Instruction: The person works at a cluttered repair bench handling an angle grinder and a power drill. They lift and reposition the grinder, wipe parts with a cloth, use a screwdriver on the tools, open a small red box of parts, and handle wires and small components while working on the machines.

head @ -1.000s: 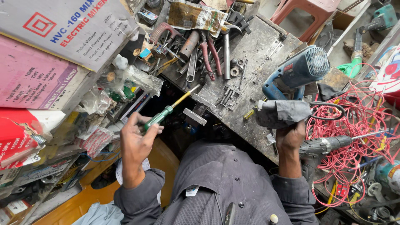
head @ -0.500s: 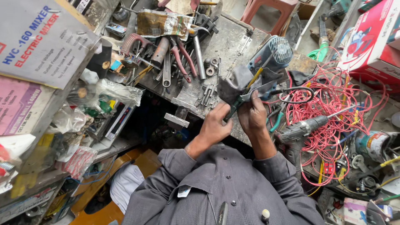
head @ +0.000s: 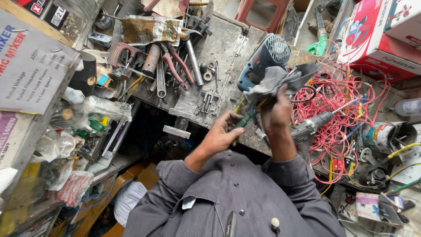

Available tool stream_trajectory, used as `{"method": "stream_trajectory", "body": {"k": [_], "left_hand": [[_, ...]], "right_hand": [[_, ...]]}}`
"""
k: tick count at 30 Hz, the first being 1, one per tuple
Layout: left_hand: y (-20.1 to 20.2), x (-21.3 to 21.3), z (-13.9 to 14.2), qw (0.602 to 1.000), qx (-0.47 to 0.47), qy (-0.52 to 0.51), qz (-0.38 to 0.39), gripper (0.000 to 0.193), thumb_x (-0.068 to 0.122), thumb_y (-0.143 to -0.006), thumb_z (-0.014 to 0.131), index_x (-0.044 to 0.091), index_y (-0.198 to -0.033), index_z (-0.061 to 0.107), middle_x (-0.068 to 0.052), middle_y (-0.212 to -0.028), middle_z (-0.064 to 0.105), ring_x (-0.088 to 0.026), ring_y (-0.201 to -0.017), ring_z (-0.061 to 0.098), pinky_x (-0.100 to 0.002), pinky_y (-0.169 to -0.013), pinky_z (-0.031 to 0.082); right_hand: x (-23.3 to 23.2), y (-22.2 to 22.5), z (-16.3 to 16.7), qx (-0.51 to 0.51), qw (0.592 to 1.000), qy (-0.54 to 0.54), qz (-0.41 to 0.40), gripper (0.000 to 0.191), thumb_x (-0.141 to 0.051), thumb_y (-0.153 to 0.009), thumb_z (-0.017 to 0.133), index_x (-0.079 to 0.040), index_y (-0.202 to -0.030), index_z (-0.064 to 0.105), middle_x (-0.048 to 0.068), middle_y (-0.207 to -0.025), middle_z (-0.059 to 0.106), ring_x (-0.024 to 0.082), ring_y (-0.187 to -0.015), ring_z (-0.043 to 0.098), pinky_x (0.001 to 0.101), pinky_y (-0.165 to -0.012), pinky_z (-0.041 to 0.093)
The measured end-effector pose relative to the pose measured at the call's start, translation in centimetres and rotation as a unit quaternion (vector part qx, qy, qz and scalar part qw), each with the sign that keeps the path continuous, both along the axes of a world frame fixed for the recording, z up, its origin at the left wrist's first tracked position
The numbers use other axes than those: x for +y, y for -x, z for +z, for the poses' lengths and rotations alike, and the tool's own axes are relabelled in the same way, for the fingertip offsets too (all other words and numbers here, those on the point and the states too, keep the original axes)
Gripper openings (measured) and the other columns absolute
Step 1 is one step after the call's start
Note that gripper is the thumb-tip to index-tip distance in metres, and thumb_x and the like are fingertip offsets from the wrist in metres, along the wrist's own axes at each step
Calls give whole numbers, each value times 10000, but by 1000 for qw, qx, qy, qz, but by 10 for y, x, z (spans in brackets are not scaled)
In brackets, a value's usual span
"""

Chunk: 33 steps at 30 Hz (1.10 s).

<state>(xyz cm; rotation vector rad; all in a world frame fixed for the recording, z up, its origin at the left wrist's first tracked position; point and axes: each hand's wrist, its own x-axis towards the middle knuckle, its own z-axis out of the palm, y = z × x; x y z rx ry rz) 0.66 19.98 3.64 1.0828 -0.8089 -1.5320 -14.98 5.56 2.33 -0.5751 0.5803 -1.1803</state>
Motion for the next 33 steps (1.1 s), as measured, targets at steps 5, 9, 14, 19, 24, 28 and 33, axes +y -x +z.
{"method": "stream_trajectory", "body": {"k": [5,9,14,19,24,28,33], "left_hand": [[5,-1,11,749,-591,265,139,410,-36,-817,661,46,-1211,586,-158,-981,663,-343,-816,674,-426,-695,545],[3,10,7,826,-493,248,115,394,-18,-848,666,25,-1230,579,-157,-1004,668,-335,-842,684,-421,-724,560],[-12,25,-19,1000,-5,-8,-29,269,25,-997,622,15,-1263,592,-100,-926,682,-150,-723,652,-294,-603,525],[-15,21,-31,986,162,-15,-26,223,35,-999,567,44,-1221,550,-82,-945,685,-144,-714,683,-258,-565,540],[0,11,-4,983,-176,16,55,267,27,-988,642,12,-1248,583,-142,-865,680,-210,-679,682,-356,-589,511],[9,3,19,854,-437,252,129,344,24,-880,668,60,-1207,569,-174,-1018,674,-388,-856,689,-448,-689,552],[1,10,19,886,-405,224,27,315,38,-903,648,46,-1199,541,-178,-984,665,-408,-849,670,-470,-688,515]], "right_hand": [[53,-30,-33,174,983,55,-30,326,-222,-1147,460,-4,-1359,577,89,-1313,635,191,-1187,595,392,-1083,453],[7,-1,-48,58,997,0,-57,369,-291,-1134,431,-24,-1372,524,118,-1293,647,243,-1139,655,427,-1063,519],[-49,64,-33,-90,992,83,-17,366,-313,-1223,388,-39,-1415,538,118,-1293,630,247,-1110,654,401,-1010,518],[-23,62,-14,-39,992,64,-102,493,-385,-1136,358,-93,-1519,463,114,-1485,590,277,-1354,617,472,-1222,488],[15,18,-8,-3,995,68,-73,433,-299,-1137,384,-95,-1509,471,95,-1481,586,261,-1356,582,473,-1214,434],[43,-5,-8,41,994,83,-64,288,-164,-1194,452,15,-1417,482,128,-1311,631,279,-1231,648,485,-1141,494],[14,27,9,54,982,49,-172,399,-182,-1086,464,-169,-1483,430,69,-1284,659,215,-1083,685,395,-965,564]]}}
